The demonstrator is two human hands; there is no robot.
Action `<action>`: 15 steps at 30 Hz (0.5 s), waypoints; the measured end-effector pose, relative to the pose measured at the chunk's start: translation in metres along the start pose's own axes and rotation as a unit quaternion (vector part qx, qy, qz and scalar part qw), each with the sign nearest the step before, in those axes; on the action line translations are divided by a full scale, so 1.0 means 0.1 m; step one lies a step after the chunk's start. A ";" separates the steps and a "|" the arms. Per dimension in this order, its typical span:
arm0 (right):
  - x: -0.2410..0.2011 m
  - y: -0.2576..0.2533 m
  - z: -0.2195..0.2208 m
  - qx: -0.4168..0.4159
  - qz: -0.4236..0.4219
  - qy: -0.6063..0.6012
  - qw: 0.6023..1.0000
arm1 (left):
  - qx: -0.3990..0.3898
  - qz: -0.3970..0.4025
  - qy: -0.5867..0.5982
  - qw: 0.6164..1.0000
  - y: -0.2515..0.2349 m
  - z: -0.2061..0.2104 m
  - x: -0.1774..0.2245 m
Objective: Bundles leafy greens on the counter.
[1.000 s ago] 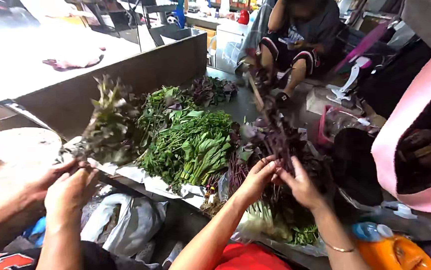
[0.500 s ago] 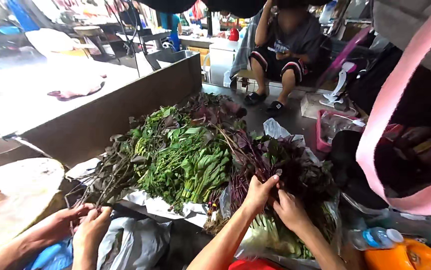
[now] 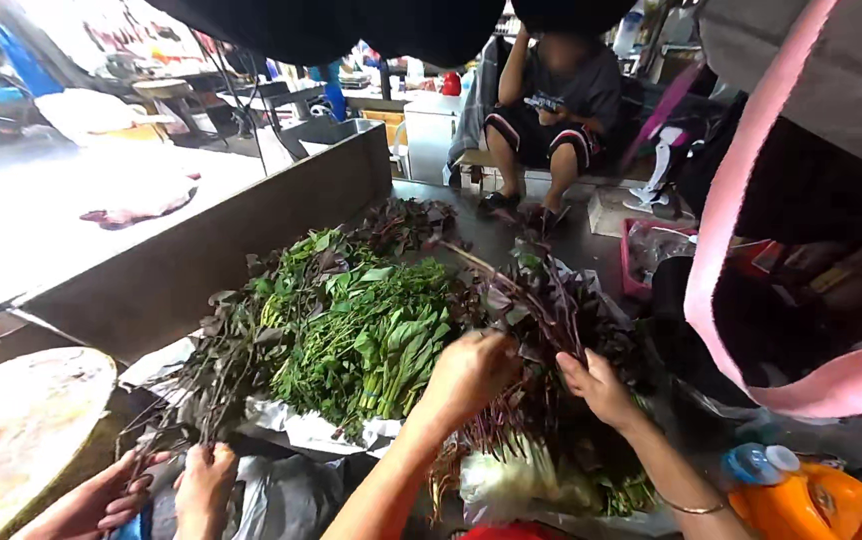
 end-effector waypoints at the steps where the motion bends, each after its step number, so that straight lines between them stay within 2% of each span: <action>1: -0.05 0.01 -0.02 -0.010 -0.003 -0.005 1.000 | 0.089 0.066 -0.053 0.992 -0.03 -0.13 0.11; 2: -0.11 0.03 -0.03 -0.022 -0.005 0.003 1.000 | 0.128 0.130 -0.099 0.978 -0.08 -0.18 0.22; 3: -0.17 0.05 -0.04 -0.035 -0.003 0.020 0.999 | 0.124 0.188 -0.143 0.964 -0.15 -0.17 0.33; 5: -0.33 0.09 -0.06 -0.060 -0.009 0.060 0.996 | 0.063 0.294 -0.216 0.929 -0.33 -0.08 0.53; 8: -0.60 0.07 -0.10 -0.122 -0.076 0.131 0.981 | -0.042 0.381 -0.244 0.891 -0.58 0.12 0.62; 11: -0.73 -0.06 -0.24 -0.176 -0.086 0.193 0.961 | -0.145 0.373 -0.229 0.887 -0.70 0.22 0.63; 15: -0.97 -0.10 -0.32 -0.241 -0.105 0.224 0.938 | -0.260 0.289 -0.147 0.910 -0.70 0.21 0.73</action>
Point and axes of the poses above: each hand's wrist, its own y-axis away from the middle knuckle, its own z-axis out of the palm, x = y × z, the point moved 8 cm from there along -y, towards the middle knuckle, and after that the axes turned 2 degrees about -x, right-handed, at the moved point
